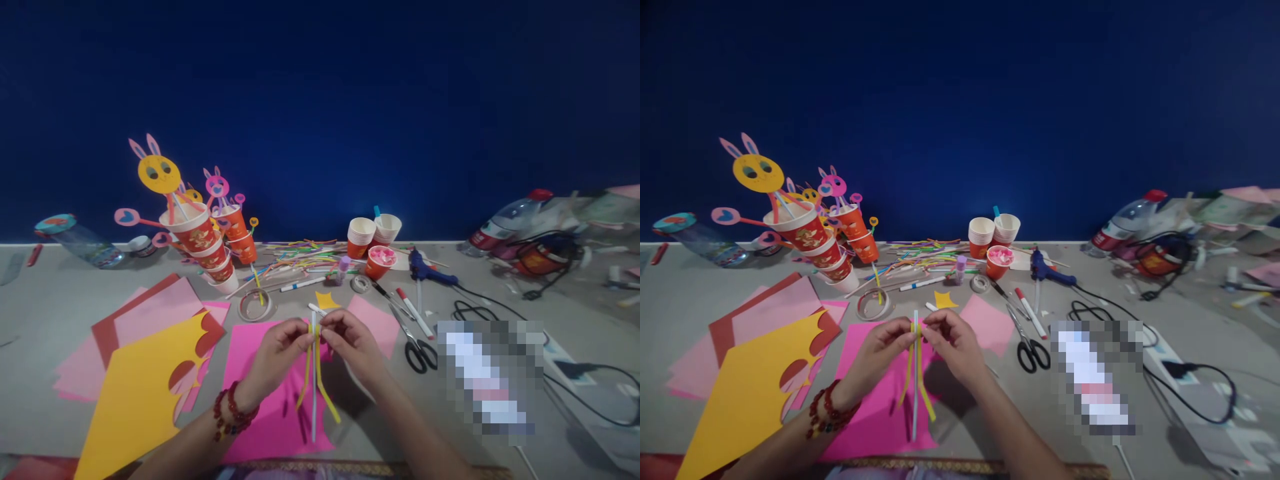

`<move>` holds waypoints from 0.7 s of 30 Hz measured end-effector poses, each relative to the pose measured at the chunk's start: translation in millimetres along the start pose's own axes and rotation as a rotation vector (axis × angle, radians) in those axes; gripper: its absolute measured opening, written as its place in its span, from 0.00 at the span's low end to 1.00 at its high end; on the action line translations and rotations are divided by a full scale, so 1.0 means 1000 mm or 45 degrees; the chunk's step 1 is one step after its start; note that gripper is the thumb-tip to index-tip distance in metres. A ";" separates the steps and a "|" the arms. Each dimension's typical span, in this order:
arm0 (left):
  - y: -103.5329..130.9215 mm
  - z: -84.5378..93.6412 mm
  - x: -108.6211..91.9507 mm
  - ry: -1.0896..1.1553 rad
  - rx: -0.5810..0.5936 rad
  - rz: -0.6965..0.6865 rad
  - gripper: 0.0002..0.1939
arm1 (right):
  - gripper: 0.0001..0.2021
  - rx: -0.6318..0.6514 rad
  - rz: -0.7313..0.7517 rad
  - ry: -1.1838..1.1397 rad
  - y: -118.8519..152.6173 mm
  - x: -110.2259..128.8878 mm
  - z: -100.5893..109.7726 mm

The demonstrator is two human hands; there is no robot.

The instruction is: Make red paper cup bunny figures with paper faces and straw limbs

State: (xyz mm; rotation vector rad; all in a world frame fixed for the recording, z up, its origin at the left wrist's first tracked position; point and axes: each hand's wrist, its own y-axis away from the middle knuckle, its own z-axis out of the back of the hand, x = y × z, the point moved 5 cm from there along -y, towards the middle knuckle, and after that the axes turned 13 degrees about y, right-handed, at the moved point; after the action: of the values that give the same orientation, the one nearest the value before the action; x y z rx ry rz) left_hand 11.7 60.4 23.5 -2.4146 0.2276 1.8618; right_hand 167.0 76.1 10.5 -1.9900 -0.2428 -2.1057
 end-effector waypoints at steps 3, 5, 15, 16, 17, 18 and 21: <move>0.001 -0.007 -0.001 0.022 0.118 0.029 0.12 | 0.18 0.079 -0.069 -0.226 -0.001 -0.006 -0.006; 0.002 -0.010 0.002 0.058 0.179 0.070 0.13 | 0.20 0.155 -0.123 -0.391 -0.001 -0.013 -0.013; 0.003 -0.007 0.008 -0.007 0.224 0.052 0.13 | 0.22 0.221 -0.220 -0.575 0.000 -0.025 -0.021; 0.003 -0.006 0.008 -0.055 0.213 0.029 0.13 | 0.22 0.191 -0.202 -0.549 0.000 -0.024 -0.019; 0.004 -0.006 0.007 -0.102 0.197 0.009 0.13 | 0.21 0.149 -0.173 -0.510 0.000 -0.023 -0.017; 0.004 -0.006 0.007 -0.142 0.176 -0.010 0.13 | 0.20 0.099 -0.134 -0.458 -0.001 -0.022 -0.014; 0.004 -0.006 0.005 -0.221 0.114 -0.081 0.14 | 0.15 -0.034 -0.016 -0.293 -0.001 -0.019 -0.008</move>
State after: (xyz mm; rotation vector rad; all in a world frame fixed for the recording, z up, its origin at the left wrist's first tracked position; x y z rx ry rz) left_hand 18.2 55.5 20.1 -2.1620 0.2140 1.9740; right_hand 160.3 75.7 -8.7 -2.2524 -0.2688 -1.8944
